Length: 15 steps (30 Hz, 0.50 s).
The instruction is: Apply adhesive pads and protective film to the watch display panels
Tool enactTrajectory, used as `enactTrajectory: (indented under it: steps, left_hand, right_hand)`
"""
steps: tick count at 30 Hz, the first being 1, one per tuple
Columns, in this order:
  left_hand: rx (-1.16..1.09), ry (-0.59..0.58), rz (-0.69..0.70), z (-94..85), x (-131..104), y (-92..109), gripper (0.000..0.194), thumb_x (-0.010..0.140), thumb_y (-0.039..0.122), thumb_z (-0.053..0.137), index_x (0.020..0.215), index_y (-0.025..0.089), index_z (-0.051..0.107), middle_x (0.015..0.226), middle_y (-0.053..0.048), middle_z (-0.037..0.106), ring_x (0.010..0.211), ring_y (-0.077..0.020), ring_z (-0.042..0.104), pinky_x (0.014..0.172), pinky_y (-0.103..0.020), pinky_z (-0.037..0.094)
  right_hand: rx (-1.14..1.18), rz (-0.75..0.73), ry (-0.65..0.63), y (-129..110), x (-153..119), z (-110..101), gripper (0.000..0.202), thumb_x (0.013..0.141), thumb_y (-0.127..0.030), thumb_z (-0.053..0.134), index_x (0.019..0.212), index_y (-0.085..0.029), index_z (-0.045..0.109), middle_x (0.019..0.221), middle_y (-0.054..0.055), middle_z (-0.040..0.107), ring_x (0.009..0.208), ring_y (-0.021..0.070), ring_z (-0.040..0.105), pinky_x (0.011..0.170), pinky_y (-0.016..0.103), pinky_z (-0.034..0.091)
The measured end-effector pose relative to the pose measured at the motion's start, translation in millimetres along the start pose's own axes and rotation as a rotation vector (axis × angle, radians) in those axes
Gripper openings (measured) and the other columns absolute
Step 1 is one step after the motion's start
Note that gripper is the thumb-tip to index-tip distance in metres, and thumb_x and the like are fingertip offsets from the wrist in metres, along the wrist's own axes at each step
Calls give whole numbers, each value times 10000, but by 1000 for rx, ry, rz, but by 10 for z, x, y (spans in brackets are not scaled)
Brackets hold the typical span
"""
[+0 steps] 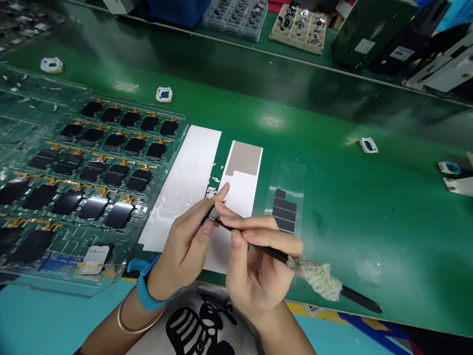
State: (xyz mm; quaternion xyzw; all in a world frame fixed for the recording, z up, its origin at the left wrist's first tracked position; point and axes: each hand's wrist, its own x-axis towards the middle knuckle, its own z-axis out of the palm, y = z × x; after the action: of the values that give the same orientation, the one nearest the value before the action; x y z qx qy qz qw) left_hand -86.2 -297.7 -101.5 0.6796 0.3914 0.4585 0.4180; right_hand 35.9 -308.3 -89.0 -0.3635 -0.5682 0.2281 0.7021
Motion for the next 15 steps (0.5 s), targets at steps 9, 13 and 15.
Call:
enactTrajectory:
  steps: [9,13,15]
  left_hand:
    - [13,1,-37,-3,-2,-5,499,1028,294,337,1510,178,398,993,-92,625,867,-219,566,892,-404,475]
    - [16,-3,-42,-7,1,4,491,1032,287,327,1508,191,400,1034,-98,637,895,-220,574,872,-392,488]
    - [19,-2,-38,-6,4,5,490,1033,284,330,1508,183,397,1064,-105,647,908,-218,582,876,-387,493]
  right_hand:
    - [28,63,16,8,3,18,267,874,40,526,1037,-170,506,907,33,677,848,166,709,807,441,677]
    - [24,63,21,8,-1,28,269,870,42,526,1029,-175,511,904,28,681,845,161,711,804,417,677]
    - [21,62,21,12,-7,27,270,872,39,524,1028,-180,511,909,26,683,846,163,712,801,428,679]
